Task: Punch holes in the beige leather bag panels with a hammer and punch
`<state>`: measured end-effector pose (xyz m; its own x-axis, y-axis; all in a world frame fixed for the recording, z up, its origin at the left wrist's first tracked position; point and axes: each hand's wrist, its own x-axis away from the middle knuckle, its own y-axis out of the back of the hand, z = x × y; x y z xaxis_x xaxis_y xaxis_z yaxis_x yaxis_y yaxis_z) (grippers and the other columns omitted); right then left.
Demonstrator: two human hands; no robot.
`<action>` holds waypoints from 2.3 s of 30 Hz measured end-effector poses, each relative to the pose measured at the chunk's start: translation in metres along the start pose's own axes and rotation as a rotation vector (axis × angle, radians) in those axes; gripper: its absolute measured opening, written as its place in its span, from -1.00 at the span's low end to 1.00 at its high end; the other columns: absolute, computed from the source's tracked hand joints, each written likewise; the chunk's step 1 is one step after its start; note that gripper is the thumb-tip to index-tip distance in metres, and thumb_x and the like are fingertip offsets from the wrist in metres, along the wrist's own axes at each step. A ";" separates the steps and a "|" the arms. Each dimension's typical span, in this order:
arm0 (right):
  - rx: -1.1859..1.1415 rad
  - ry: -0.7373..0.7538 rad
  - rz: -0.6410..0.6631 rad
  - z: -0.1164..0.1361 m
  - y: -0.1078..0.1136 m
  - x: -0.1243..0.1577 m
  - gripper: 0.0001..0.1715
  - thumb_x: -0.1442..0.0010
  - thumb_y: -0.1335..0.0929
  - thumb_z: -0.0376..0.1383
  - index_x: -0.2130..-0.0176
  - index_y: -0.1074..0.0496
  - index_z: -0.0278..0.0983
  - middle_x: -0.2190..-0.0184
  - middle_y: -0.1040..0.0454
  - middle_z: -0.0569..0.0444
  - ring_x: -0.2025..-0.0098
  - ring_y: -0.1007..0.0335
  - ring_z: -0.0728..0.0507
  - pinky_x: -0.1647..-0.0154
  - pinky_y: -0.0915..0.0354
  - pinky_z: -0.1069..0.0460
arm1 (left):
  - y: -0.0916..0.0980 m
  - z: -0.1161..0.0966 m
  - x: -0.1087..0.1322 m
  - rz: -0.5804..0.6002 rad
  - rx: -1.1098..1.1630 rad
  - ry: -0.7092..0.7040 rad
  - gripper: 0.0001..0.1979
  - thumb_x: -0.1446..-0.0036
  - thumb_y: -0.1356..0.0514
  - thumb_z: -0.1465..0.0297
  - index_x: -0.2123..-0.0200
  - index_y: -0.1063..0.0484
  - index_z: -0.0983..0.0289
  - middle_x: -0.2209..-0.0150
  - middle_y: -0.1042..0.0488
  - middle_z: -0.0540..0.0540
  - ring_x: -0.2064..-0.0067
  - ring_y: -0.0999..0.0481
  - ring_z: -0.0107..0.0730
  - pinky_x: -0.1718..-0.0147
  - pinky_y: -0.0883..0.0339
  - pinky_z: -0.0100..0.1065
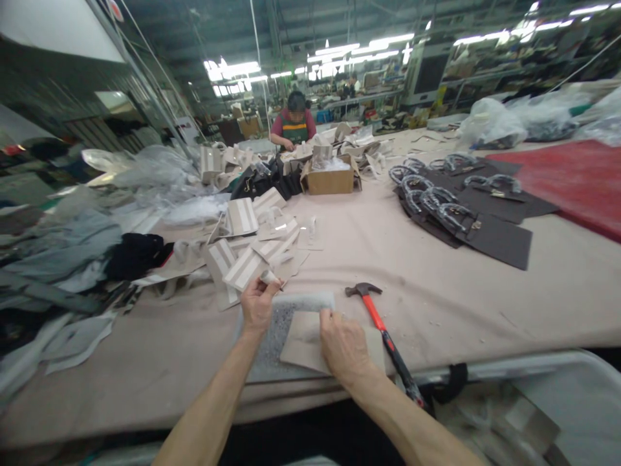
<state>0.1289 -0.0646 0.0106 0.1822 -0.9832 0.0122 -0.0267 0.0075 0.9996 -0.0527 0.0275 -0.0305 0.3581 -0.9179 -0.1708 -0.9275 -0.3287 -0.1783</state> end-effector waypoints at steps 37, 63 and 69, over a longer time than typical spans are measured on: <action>-0.169 -0.407 -0.070 -0.088 -0.080 0.017 -0.66 -0.31 -0.29 -0.20 0.01 -0.40 -0.37 0.15 -0.42 -0.17 0.14 -0.38 -0.25 0.18 -0.22 -0.05 | -0.030 0.056 0.044 0.439 -0.068 0.207 -0.71 -0.04 -0.33 0.25 0.23 -0.53 0.33 0.30 -0.61 0.13 0.31 -0.56 -0.35 0.29 -0.40 -0.41; -0.284 0.022 0.081 -0.071 0.034 0.016 -0.76 -0.37 -0.14 -0.21 0.27 -0.29 -0.22 0.57 -0.40 0.06 0.60 -0.23 -0.09 0.51 0.22 -0.01 | -0.031 0.057 0.058 0.470 -0.383 -0.058 -0.87 -0.06 -0.26 0.42 0.27 -0.52 0.24 0.50 -0.39 -0.04 0.45 -0.32 -0.41 0.40 -0.19 -0.44; -0.519 -0.185 -0.665 -0.067 0.090 0.010 -0.63 -0.40 -0.10 -0.03 0.31 -0.22 -0.18 0.63 -0.26 0.15 0.61 -0.17 -0.06 0.51 -0.02 0.04 | -0.030 0.051 0.058 0.486 -0.341 -0.076 -0.93 -0.07 -0.26 0.40 0.33 -0.51 0.24 0.46 -0.43 -0.02 0.40 -0.37 -0.38 0.36 -0.23 -0.43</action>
<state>0.1941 -0.0611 0.1026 -0.1637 -0.8266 -0.5385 0.4891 -0.5420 0.6834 0.0018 -0.0047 -0.0844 -0.1209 -0.9667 -0.2257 -0.9645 0.0606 0.2570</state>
